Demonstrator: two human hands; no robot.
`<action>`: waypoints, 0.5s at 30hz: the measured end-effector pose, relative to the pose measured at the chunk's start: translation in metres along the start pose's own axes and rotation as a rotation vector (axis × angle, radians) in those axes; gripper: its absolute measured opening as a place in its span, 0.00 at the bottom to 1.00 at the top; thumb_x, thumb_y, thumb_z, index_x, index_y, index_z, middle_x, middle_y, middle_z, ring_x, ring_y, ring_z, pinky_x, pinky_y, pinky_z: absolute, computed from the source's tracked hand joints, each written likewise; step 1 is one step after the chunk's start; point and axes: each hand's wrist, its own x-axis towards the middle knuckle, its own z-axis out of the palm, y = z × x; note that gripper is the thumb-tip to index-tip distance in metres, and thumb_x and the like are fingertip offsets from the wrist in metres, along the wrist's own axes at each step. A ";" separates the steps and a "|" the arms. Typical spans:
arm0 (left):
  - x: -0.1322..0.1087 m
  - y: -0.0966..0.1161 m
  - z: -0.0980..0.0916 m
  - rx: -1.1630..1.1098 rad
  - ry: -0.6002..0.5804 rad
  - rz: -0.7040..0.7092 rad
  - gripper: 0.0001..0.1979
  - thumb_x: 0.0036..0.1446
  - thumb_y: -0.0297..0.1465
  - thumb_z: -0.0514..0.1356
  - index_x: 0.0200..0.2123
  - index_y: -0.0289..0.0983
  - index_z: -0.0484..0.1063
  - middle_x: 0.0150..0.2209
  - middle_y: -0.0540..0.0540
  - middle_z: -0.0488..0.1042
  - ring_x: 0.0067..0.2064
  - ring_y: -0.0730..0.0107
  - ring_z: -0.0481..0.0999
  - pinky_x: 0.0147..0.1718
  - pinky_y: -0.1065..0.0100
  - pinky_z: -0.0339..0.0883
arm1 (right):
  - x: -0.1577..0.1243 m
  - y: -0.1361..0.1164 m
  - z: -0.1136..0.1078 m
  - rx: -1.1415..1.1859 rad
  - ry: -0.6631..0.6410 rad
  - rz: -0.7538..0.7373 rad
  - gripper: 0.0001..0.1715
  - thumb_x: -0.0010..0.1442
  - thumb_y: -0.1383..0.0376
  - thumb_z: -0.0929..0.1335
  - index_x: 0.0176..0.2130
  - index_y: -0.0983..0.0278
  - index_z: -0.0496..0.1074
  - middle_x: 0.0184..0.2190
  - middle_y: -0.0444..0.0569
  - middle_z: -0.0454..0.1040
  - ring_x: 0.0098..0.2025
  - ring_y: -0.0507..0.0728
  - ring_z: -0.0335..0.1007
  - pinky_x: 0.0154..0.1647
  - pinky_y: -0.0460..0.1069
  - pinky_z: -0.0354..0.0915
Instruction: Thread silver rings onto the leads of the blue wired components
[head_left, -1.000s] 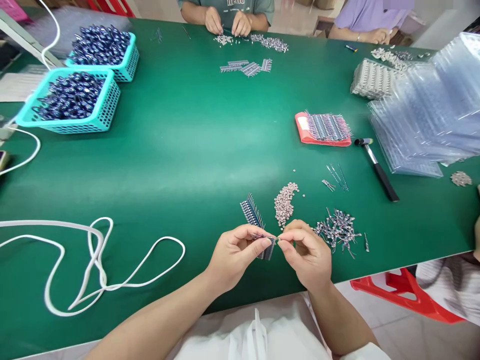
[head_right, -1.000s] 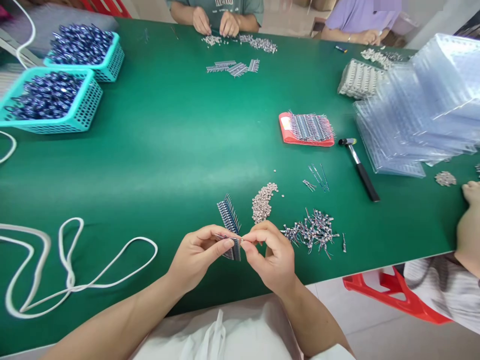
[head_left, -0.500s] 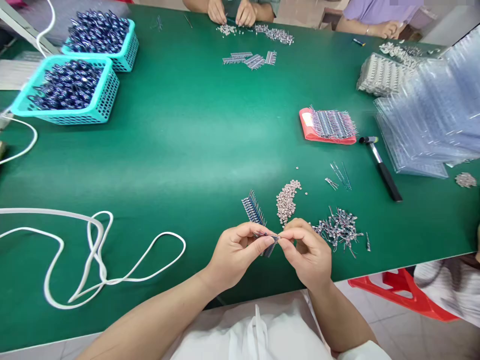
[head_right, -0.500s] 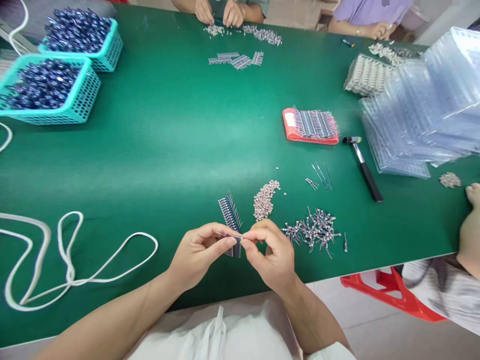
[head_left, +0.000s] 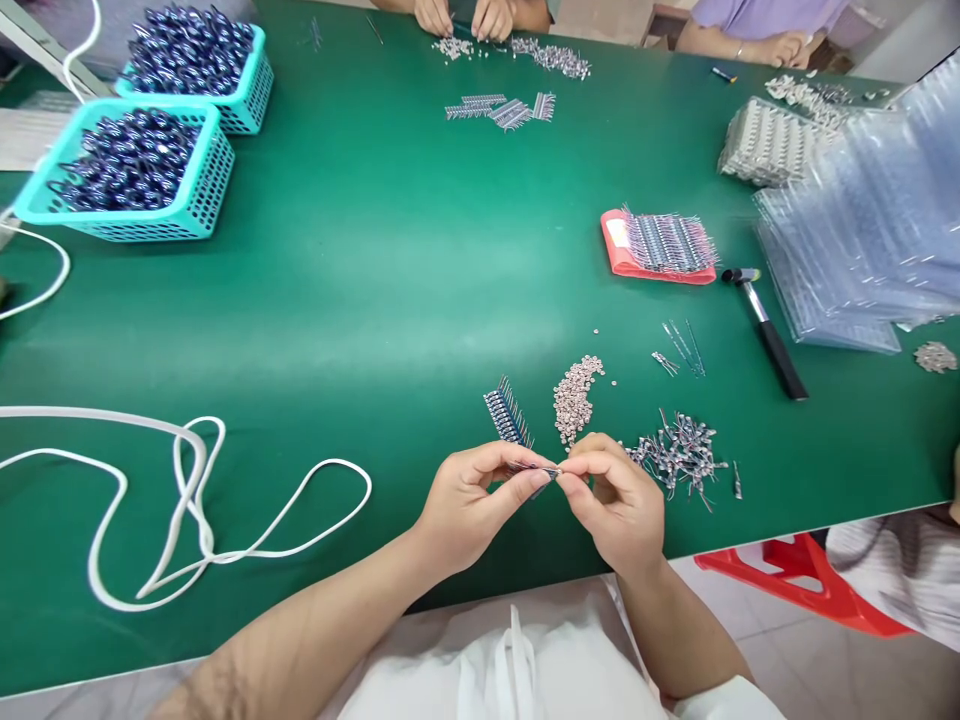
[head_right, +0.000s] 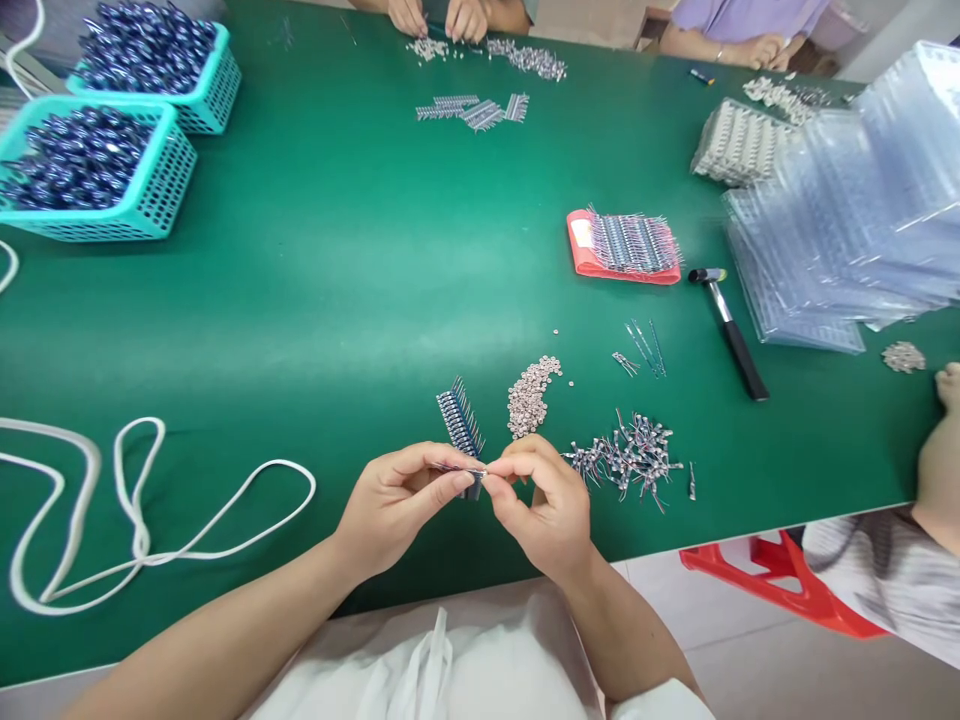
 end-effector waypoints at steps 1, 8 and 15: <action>0.000 0.000 -0.001 0.019 -0.003 0.011 0.05 0.57 0.30 0.67 0.35 0.35 0.82 0.34 0.44 0.83 0.34 0.69 0.80 0.35 0.71 0.75 | 0.000 0.000 0.000 0.005 -0.003 0.005 0.11 0.60 0.73 0.69 0.39 0.57 0.75 0.31 0.44 0.71 0.34 0.53 0.67 0.35 0.49 0.64; 0.001 0.004 -0.003 0.091 -0.024 0.042 0.05 0.57 0.30 0.67 0.35 0.34 0.81 0.34 0.43 0.83 0.34 0.68 0.81 0.36 0.70 0.76 | 0.001 0.001 -0.001 0.038 -0.025 0.049 0.10 0.61 0.72 0.69 0.38 0.57 0.75 0.31 0.44 0.70 0.34 0.54 0.67 0.34 0.49 0.63; 0.000 0.001 -0.002 0.028 -0.061 -0.013 0.06 0.59 0.31 0.66 0.35 0.34 0.80 0.30 0.45 0.80 0.30 0.70 0.78 0.32 0.69 0.74 | -0.001 0.001 -0.002 0.054 -0.032 0.063 0.08 0.61 0.72 0.70 0.38 0.57 0.75 0.31 0.44 0.70 0.34 0.54 0.67 0.34 0.49 0.63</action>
